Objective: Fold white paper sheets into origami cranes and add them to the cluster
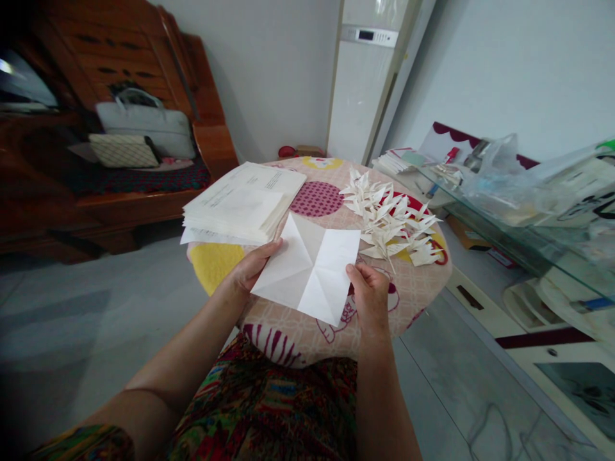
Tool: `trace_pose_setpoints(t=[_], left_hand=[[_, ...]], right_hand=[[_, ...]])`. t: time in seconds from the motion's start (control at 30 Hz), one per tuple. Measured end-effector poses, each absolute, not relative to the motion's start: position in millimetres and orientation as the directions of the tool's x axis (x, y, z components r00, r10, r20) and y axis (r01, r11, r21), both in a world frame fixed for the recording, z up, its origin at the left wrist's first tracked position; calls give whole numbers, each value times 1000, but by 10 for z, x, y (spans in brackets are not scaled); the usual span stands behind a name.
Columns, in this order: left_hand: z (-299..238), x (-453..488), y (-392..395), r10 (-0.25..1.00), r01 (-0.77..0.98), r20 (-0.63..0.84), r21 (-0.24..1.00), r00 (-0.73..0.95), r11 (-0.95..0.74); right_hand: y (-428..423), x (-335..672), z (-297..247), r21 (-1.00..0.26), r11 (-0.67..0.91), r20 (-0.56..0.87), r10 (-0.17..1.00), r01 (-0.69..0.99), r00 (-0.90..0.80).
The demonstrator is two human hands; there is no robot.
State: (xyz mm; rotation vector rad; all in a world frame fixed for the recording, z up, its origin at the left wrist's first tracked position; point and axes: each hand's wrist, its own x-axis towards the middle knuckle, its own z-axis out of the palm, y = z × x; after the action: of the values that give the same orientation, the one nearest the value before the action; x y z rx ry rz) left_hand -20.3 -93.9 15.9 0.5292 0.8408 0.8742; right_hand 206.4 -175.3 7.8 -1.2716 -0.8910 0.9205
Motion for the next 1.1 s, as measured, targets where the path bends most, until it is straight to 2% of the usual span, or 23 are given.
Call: trace_pose_setpoints(t=[0.13, 0.4, 0.6, 0.83, 1.1], left_hand=[[164, -202, -926, 829, -443, -446, 701, 338, 558], [182, -214, -943, 808, -431, -462, 685, 366, 588], [173, -231, -930, 773, -456, -387, 641, 503, 617], [39, -179, -942, 812, -347, -251, 809, 527, 475], [102, -34, -1047, 795, -312, -170, 857, 583, 411]], right_hand=[[-1731, 2044, 60, -997, 59, 39, 923, -42, 382], [-1742, 1989, 63, -991, 66, 23, 940, -116, 341], [-1714, 1968, 45, -992, 69, 29, 938, -105, 346], [-1664, 1970, -19, -992, 93, 58, 932, -83, 357], [-1653, 1917, -41, -963, 46, -36, 955, -266, 296]])
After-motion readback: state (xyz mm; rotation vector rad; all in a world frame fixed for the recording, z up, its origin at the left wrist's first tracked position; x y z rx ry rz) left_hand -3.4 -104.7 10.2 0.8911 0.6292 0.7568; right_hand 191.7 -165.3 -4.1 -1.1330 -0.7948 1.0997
